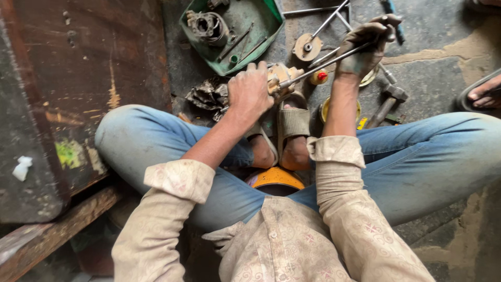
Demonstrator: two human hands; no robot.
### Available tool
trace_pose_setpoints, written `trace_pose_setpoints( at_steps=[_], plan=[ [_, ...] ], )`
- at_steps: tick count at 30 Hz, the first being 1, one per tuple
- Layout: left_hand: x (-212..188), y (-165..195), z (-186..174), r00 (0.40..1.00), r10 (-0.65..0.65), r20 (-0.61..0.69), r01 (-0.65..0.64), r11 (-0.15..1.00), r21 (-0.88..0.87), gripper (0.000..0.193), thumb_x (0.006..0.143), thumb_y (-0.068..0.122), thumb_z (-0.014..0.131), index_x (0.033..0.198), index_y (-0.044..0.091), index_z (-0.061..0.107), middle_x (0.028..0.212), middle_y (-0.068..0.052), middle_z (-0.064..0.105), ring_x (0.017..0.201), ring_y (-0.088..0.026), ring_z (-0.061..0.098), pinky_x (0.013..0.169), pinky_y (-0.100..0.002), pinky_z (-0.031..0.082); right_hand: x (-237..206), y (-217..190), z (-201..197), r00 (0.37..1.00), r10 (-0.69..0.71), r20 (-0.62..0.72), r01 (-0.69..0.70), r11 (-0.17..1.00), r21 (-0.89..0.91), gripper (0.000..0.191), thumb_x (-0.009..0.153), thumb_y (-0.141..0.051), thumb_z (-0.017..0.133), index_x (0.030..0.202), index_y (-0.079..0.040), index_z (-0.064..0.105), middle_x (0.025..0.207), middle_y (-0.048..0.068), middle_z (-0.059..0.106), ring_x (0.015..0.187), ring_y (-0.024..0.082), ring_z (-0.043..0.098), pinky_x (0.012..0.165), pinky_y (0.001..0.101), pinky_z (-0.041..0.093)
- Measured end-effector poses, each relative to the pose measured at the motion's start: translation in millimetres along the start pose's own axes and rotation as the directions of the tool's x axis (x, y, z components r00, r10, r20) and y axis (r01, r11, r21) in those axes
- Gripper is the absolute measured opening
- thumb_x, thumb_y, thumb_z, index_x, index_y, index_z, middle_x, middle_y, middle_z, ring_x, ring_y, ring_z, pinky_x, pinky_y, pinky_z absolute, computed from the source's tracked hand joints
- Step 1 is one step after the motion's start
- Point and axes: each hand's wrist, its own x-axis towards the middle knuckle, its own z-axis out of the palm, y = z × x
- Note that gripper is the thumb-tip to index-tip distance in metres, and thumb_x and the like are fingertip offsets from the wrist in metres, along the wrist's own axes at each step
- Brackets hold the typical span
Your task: The person sits on the workshop floor repairing an electric starter motor. They hold the armature, fit brushes and small parts into the housing, tap components with a metal rod, and wipe the motor body with a rag while handling parts from a tray.
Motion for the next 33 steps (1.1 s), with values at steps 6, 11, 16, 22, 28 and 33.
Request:
trace_pose_setpoints(
  at_steps=[6,11,16,22,28,33],
  plan=[
    [-1,-1,-3,1.0,-0.005,-0.006,0.005,1.0,-0.008,0.065,0.063,0.031,0.095,0.11,0.005,0.058,0.103,-0.015,0.067,0.088,-0.032,0.072,0.07,-0.042,0.061,-9,3,-4,0.995,0.037,-0.09,-0.02,0.982,0.19,0.016,0.101,-0.013,0.063,0.111,-0.009,0.074,0.107,0.005,0.078,0.083,0.011,0.077,0.091,0.0258,0.064],
    [0,0,-2,1.0,-0.011,0.005,0.011,1.0,-0.017,0.065,0.064,0.031,0.095,0.111,0.005,0.058,0.103,-0.015,0.067,0.089,-0.032,0.072,0.071,-0.044,0.06,-9,0,-4,0.996,0.083,0.04,-0.09,0.966,0.242,0.019,0.108,-0.015,0.058,0.11,-0.009,0.075,0.104,0.005,0.08,0.082,0.013,0.08,0.093,0.0287,0.065],
    [0,2,0,1.0,-0.022,0.02,0.022,1.0,-0.007,0.066,0.066,0.034,0.095,0.112,0.005,0.058,0.104,-0.015,0.067,0.092,-0.032,0.072,0.074,-0.044,0.06,-1,-1,-7,0.992,0.026,-0.124,-0.03,0.999,-0.029,0.02,0.106,-0.017,0.056,0.11,-0.009,0.074,0.114,0.008,0.074,0.095,0.016,0.078,0.099,0.0278,0.063],
    [-2,3,-4,0.999,-0.037,0.022,0.037,0.999,0.005,0.07,0.062,0.035,0.096,0.114,0.006,0.058,0.104,-0.014,0.066,0.093,-0.03,0.07,0.076,-0.044,0.059,-3,-5,-13,0.988,0.111,-0.104,-0.102,0.991,0.088,0.02,0.108,-0.011,0.054,0.116,-0.001,0.07,0.116,0.017,0.075,0.098,0.023,0.078,0.095,0.0305,0.065],
    [-1,4,-9,0.996,-0.055,0.067,0.056,0.998,-0.017,0.069,0.064,0.036,0.095,0.114,0.006,0.059,0.104,-0.013,0.066,0.092,-0.028,0.07,0.075,-0.043,0.06,10,5,-6,0.942,-0.083,-0.325,0.03,0.986,-0.166,0.028,0.112,-0.013,0.051,0.13,0.007,0.059,0.113,0.023,0.071,0.097,0.03,0.076,0.094,0.0355,0.065],
    [0,2,-6,0.998,-0.041,0.043,0.043,0.999,-0.029,0.067,0.064,0.035,0.095,0.113,0.006,0.06,0.103,-0.012,0.067,0.093,-0.028,0.07,0.076,-0.042,0.059,5,18,1,0.902,-0.287,-0.323,0.123,0.887,-0.445,0.019,0.101,-0.024,0.048,0.102,-0.012,0.062,0.094,0.013,0.073,0.083,0.022,0.076,0.093,0.0474,0.063]
  ],
)
